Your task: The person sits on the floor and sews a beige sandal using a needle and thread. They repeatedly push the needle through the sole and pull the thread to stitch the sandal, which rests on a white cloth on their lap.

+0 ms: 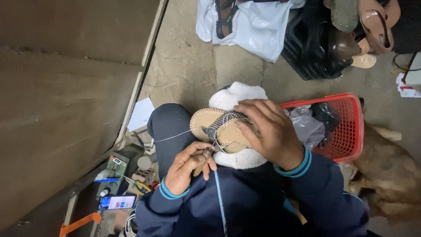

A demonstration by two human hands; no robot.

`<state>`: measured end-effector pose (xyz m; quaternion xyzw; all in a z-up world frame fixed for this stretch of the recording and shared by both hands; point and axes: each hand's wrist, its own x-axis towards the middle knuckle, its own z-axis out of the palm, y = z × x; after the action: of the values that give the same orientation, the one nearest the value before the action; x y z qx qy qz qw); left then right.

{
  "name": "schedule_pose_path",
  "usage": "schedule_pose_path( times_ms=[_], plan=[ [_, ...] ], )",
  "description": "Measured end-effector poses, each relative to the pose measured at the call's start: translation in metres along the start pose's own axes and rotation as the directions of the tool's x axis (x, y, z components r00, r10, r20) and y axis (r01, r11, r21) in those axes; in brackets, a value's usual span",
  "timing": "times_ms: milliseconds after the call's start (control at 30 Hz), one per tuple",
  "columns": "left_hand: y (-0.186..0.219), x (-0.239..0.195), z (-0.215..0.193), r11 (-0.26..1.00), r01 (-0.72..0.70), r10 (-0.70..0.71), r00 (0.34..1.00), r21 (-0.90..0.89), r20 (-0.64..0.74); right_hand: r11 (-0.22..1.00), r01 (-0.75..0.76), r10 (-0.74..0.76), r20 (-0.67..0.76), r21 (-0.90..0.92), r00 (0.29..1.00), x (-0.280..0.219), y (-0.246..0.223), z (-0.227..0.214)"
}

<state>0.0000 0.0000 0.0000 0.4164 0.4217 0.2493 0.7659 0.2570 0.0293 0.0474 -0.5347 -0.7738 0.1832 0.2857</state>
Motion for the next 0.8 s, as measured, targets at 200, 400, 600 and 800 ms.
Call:
schedule_pose_path(
  times_ms=[200,400,600,800],
  plan=[
    [-0.001,-0.004,-0.003,1.000,-0.004,0.004,1.000,-0.010,-0.005,1.000,0.023,-0.023,-0.003,-0.010,1.000,0.002,0.007,0.012],
    [-0.001,-0.007,-0.007,0.998,-0.062,0.063,0.997,-0.023,0.039,0.996,-0.041,0.041,-0.002,0.084,0.999,0.002,0.010,0.011],
    [0.008,-0.009,-0.006,0.957,-0.248,0.256,0.966,0.150,-0.035,0.981,-0.070,0.066,0.024,0.181,0.998,0.000,0.004,0.004],
    [0.000,0.016,0.005,0.895,-0.372,0.433,0.857,0.248,-0.279,0.992,-0.064,0.053,0.099,0.109,0.994,-0.011,0.002,-0.001]
  ],
)
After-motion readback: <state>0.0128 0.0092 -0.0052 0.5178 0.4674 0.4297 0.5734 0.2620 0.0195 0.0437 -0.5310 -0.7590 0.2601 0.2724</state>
